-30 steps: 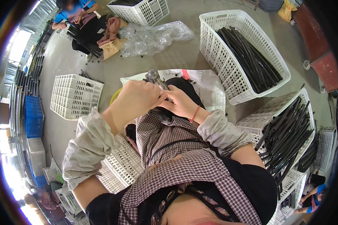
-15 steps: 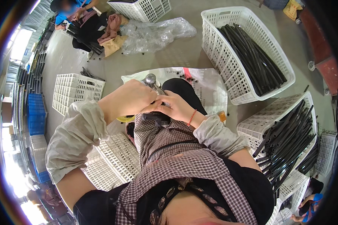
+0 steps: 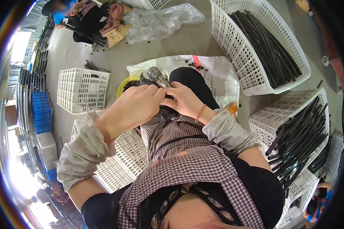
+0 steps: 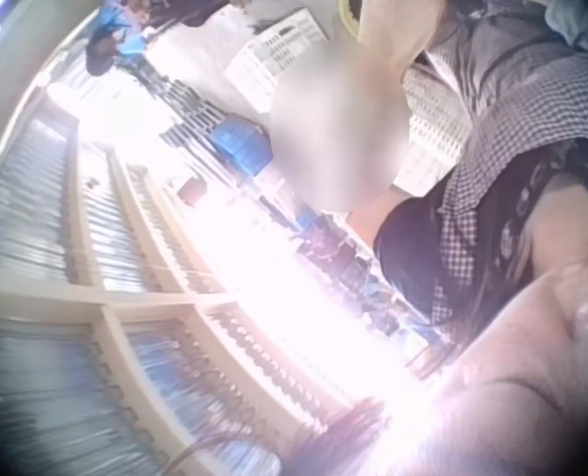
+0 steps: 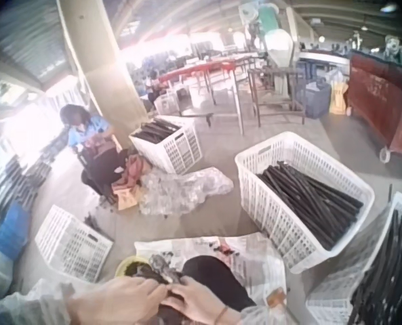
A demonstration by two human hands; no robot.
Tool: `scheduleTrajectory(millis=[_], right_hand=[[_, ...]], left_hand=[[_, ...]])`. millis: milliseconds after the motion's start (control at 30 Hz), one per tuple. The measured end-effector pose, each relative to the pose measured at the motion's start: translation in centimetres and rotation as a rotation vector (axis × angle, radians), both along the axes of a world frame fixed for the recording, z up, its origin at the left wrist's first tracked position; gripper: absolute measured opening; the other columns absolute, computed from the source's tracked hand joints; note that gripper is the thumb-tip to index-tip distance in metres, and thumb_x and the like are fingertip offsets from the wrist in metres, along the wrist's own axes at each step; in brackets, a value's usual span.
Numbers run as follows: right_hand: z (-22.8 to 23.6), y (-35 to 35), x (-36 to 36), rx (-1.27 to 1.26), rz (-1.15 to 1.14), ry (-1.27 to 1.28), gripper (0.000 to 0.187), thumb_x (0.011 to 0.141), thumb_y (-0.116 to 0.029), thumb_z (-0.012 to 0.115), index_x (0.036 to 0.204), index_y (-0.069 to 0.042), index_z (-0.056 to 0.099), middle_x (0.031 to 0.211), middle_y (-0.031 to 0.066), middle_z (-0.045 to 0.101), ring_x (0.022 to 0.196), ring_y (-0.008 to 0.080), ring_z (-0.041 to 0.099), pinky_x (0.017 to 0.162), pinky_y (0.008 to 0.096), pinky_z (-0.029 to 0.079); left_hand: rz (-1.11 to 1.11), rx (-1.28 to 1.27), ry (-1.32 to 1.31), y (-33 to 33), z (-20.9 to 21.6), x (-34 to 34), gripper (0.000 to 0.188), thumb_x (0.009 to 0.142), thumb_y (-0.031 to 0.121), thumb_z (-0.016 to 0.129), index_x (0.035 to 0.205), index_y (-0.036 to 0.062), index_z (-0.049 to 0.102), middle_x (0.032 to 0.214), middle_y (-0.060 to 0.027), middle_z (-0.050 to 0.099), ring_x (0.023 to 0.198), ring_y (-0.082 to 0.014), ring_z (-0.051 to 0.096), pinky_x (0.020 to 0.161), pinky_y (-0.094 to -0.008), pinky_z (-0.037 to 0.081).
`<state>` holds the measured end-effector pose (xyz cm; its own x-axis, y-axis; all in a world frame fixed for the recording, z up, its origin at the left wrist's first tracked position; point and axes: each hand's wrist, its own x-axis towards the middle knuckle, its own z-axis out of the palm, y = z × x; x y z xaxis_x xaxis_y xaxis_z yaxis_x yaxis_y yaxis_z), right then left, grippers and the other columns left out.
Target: The person inserts small black components into square metal tubes and uses a hammer to tap them into place. They repeatedly pick up components from a yellow bowl, align them with the tubes, and hammer them in, then place the assembled tubes into a white basket.
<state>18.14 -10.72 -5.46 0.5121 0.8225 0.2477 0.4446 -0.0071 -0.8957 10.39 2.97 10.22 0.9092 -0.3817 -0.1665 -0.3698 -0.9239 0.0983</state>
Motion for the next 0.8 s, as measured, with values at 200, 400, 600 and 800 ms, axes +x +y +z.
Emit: scheduleTrajectory(millis=[200,400,600,800], right_hand=[[-0.6,0.3,-0.2,-0.016,-0.027,-0.049,0.028,0.085,-0.034,0.067,0.095,-0.008,0.066,0.082,0.0152,0.058,0.077,0.0329,0.058,0.069,0.0411,0.048],[-0.8,0.4,-0.4,-0.024,-0.023,-0.079,0.024,0.087,-0.031,0.064,0.093,-0.008,0.064,0.080,0.0155,0.059,0.077,0.0333,0.058,0.070,0.0417,0.049],[-1.5,0.3,-0.5,-0.006,-0.033,-0.072,0.024,0.089,-0.032,0.062,0.098,-0.010,0.064,0.081,0.0143,0.059,0.077,0.0325,0.058,0.069,0.0418,0.049],[-2.3,0.3,-0.7,-0.020,-0.049,-0.088,0.030,0.090,-0.039,0.060,0.102,-0.012,0.064,0.079,0.0142,0.058,0.075,0.0324,0.058,0.068,0.0415,0.049]], left_hand=[[-0.071,0.334,-0.131,-1.1,-2.4,-0.9,0.024,0.075,0.007,0.058,0.097,-0.0002,0.050,0.078,-0.0056,0.048,0.071,-0.0199,0.055,0.061,-0.0317,0.047],[-0.148,0.408,-0.267,-0.4,-4.6,-0.5,0.018,0.075,0.015,0.059,0.088,0.0045,0.051,0.075,-0.0028,0.049,0.068,-0.0172,0.053,0.058,-0.0292,0.042],[-0.161,0.470,-0.256,-0.7,-4.9,-0.1,0.018,0.075,0.016,0.059,0.089,0.0063,0.052,0.075,-0.0016,0.050,0.071,-0.0176,0.054,0.060,-0.0297,0.042],[-0.129,0.391,-0.121,-0.6,-4.5,0.2,0.024,0.072,0.011,0.062,0.093,0.0032,0.051,0.079,-0.0040,0.051,0.075,-0.0199,0.056,0.066,-0.0311,0.046]])
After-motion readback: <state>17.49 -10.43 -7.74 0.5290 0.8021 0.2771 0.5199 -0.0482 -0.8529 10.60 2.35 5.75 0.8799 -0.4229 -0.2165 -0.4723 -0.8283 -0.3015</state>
